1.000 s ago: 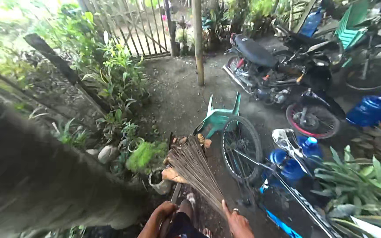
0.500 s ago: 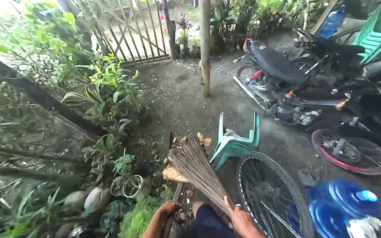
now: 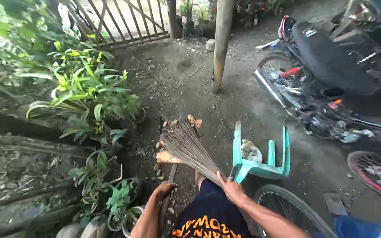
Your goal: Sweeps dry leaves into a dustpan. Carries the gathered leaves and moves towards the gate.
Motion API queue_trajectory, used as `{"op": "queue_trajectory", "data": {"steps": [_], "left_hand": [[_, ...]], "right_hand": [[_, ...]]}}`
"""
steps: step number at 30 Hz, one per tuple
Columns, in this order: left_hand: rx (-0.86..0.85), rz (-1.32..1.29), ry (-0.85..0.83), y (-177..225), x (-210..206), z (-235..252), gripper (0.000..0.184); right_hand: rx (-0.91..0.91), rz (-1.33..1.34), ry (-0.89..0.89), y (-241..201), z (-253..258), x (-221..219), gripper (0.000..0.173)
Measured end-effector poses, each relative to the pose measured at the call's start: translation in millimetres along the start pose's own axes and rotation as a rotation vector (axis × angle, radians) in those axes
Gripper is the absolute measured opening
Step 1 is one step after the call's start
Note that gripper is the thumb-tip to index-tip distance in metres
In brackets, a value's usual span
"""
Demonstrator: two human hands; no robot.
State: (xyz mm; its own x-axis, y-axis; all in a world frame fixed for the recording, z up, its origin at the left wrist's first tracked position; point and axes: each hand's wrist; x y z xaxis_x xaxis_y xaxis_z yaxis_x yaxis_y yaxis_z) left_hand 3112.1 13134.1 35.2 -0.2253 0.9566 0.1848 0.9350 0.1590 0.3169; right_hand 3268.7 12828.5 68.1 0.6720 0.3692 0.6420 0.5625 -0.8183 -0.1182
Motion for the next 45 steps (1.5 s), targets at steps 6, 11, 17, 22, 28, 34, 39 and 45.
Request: {"op": "queue_trajectory", "data": {"steps": [6, 11, 17, 22, 28, 34, 39, 45], "left_hand": [[0.041, -0.103, -0.056, 145, 71, 47, 0.022], [0.065, -0.191, -0.051, 286, 130, 58, 0.016], [0.023, -0.124, -0.056, 431, 217, 171, 0.020], [0.034, -0.184, -0.118, 567, 290, 236, 0.017], [0.061, -0.117, -0.112, 720, 367, 332, 0.014], [0.029, -0.051, -0.081, 882, 426, 434, 0.016], [0.042, 0.010, -0.087, 1015, 473, 519, 0.020], [0.048, 0.028, -0.113, 1162, 521, 564, 0.017]], "right_hand": [[0.009, -0.040, -0.044, -19, 95, 167, 0.081], [0.014, -0.032, -0.033, -34, 192, 279, 0.081], [-0.012, 0.081, -0.039, -51, 332, 410, 0.081], [-0.035, 0.139, -0.028, -68, 427, 535, 0.079], [-0.075, 0.141, -0.010, -78, 541, 667, 0.083], [-0.079, 0.155, -0.021, -71, 692, 798, 0.084], [-0.065, 0.173, 0.014, -59, 803, 911, 0.078], [-0.107, 0.240, -0.041, -56, 899, 1029, 0.083]]}}
Point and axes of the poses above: each hand's wrist, its own z-axis towards the middle knuckle, its own x-axis out of the back of the hand, y = z × x, and after that the axes turned 2 degrees about -z, right-handed
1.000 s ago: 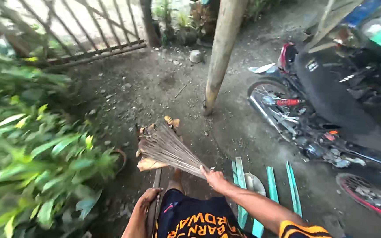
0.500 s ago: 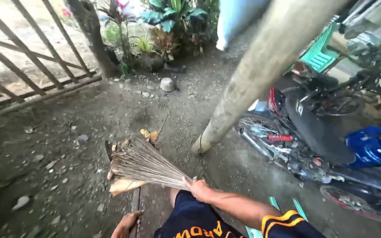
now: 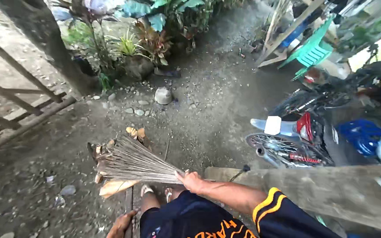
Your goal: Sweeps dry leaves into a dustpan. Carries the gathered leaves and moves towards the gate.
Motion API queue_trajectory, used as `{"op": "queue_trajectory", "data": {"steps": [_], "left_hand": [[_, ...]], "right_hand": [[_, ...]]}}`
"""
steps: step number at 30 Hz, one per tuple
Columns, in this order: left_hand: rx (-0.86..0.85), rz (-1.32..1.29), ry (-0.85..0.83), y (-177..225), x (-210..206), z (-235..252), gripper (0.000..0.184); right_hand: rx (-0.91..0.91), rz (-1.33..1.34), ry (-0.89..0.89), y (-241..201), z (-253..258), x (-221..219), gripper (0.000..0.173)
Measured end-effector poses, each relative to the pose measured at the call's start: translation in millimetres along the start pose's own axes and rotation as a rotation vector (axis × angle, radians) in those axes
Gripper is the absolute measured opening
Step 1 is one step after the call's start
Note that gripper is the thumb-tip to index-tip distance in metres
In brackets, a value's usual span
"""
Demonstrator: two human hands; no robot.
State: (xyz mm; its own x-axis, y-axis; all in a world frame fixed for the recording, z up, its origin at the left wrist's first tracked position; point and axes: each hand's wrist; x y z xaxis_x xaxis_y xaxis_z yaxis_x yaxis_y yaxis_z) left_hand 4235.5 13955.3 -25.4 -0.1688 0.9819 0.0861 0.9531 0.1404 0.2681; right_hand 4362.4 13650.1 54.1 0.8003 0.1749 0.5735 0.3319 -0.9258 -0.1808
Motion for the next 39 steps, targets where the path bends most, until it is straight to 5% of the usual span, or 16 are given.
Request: {"op": "queue_trajectory", "data": {"steps": [6, 16, 22, 39], "left_hand": [[0.045, 0.045, -0.033, 127, 58, 74, 0.018], [0.116, 0.326, -0.128, 357, 127, 167, 0.037], [0.175, 0.257, -0.154, 446, 125, 249, 0.031], [0.277, 0.155, -0.096, 675, 90, 451, 0.036]], "right_hand": [[-0.036, 0.029, -0.040, -30, 96, 102, 0.072], [-0.178, -0.033, -0.191, -72, 263, 251, 0.085], [-0.218, -0.100, -0.230, -62, 357, 333, 0.073], [-0.151, -0.278, -0.304, 24, 643, 512, 0.074]]}}
Point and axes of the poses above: each hand's wrist, its own z-axis towards the middle knuckle, its own x-axis out of the back of the hand, y = z × x, and after that the axes turned 2 degrees about -z, right-handed
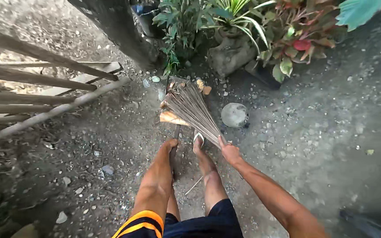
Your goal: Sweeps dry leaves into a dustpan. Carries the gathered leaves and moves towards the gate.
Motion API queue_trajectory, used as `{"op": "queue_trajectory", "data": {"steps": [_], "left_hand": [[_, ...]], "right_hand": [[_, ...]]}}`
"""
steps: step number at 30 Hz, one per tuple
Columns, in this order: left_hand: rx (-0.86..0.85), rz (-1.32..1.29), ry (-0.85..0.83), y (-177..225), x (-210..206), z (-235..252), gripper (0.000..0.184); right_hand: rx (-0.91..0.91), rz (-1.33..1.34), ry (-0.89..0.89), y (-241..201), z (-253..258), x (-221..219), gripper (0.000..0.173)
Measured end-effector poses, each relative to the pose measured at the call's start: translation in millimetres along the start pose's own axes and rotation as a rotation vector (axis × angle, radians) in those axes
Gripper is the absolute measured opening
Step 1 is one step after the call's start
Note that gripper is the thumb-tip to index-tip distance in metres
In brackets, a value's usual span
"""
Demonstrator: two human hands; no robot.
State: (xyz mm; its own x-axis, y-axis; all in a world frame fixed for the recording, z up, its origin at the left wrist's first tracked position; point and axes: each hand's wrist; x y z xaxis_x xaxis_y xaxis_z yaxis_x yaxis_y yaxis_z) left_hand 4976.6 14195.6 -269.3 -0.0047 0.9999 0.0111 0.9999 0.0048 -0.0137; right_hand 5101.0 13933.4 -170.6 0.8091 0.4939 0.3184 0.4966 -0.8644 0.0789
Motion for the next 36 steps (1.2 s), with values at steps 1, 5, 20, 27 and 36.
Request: {"op": "queue_trajectory", "data": {"steps": [1, 5, 20, 27, 36], "left_hand": [[0.004, -0.009, 0.001, 10, 0, 5, 0.035], [0.025, -0.039, 0.003, 38, -1, 16, 0.036], [0.128, -0.292, -0.050, 92, 5, -12, 0.037], [0.110, 0.350, -0.051, 137, 15, -68, 0.044], [-0.047, 0.012, -0.024, 153, 46, -138, 0.055]], "right_hand": [[0.001, -0.009, 0.006, 3, 10, 7, 0.074], [0.004, -0.050, 0.010, 15, 43, 25, 0.076], [0.031, -0.038, -0.017, 24, 60, 53, 0.074], [0.066, 0.018, 0.013, 30, 60, 74, 0.076], [0.076, 0.024, -0.011, 26, 51, 116, 0.076]]}}
Point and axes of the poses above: each hand's wrist, its own z-axis towards the middle knuckle, its own x-axis out of the back of the hand, y = z × x, and after that the axes turned 2 degrees about -z, right-handed
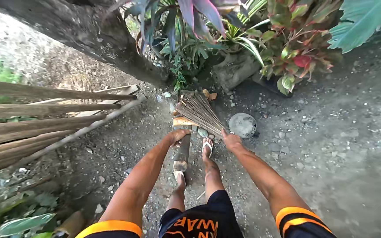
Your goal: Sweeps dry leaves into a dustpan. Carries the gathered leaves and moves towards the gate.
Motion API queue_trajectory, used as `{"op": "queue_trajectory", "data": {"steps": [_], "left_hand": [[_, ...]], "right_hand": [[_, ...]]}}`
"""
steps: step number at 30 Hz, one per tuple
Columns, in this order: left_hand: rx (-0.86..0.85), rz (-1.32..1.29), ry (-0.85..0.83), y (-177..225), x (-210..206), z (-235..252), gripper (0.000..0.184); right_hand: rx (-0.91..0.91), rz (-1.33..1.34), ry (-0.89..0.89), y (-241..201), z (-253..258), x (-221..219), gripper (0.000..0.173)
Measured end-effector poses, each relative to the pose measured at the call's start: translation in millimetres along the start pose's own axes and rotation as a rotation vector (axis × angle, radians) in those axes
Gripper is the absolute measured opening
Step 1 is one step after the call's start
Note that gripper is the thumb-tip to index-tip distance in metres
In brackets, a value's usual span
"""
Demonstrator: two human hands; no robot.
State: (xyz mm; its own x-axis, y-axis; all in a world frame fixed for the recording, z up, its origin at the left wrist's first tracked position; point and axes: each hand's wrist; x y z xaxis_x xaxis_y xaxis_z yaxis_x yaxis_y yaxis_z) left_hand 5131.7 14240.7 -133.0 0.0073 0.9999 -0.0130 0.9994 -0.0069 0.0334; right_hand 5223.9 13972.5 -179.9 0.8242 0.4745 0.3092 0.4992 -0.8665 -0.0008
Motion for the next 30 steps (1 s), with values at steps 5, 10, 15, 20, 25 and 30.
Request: {"op": "queue_trajectory", "data": {"steps": [5, 10, 15, 20, 25, 30], "left_hand": [[-0.168, -0.130, 0.163, -24, -5, -44, 0.053], [-0.194, -0.083, 0.267, -86, -3, -54, 0.051], [-0.069, -0.159, 0.276, -142, -4, -73, 0.050], [-0.044, -0.214, 0.280, -174, -4, -87, 0.052], [-0.065, -0.269, 0.290, -180, -5, -105, 0.053], [-0.126, -0.356, 0.349, -191, 7, -133, 0.051]], "right_hand": [[0.007, -0.004, -0.016, -2, -11, 22, 0.078], [0.036, -0.050, 0.016, -2, -22, 38, 0.096], [0.051, -0.053, 0.048, -8, -42, 51, 0.090], [0.058, -0.052, 0.035, -17, -78, 61, 0.095], [0.047, -0.035, 0.012, -17, -122, 61, 0.091], [0.045, -0.037, 0.021, -8, -161, 52, 0.090]]}}
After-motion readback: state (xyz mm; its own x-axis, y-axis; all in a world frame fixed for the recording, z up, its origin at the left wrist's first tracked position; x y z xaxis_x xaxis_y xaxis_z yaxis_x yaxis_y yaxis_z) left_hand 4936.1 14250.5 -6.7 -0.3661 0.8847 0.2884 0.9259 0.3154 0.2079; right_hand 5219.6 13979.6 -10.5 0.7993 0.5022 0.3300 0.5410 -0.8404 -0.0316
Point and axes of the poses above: each hand's wrist, its own z-axis towards the middle knuckle, its own x-axis out of the back of the hand, y = z × x, and after that the axes turned 2 degrees about -z, right-handed
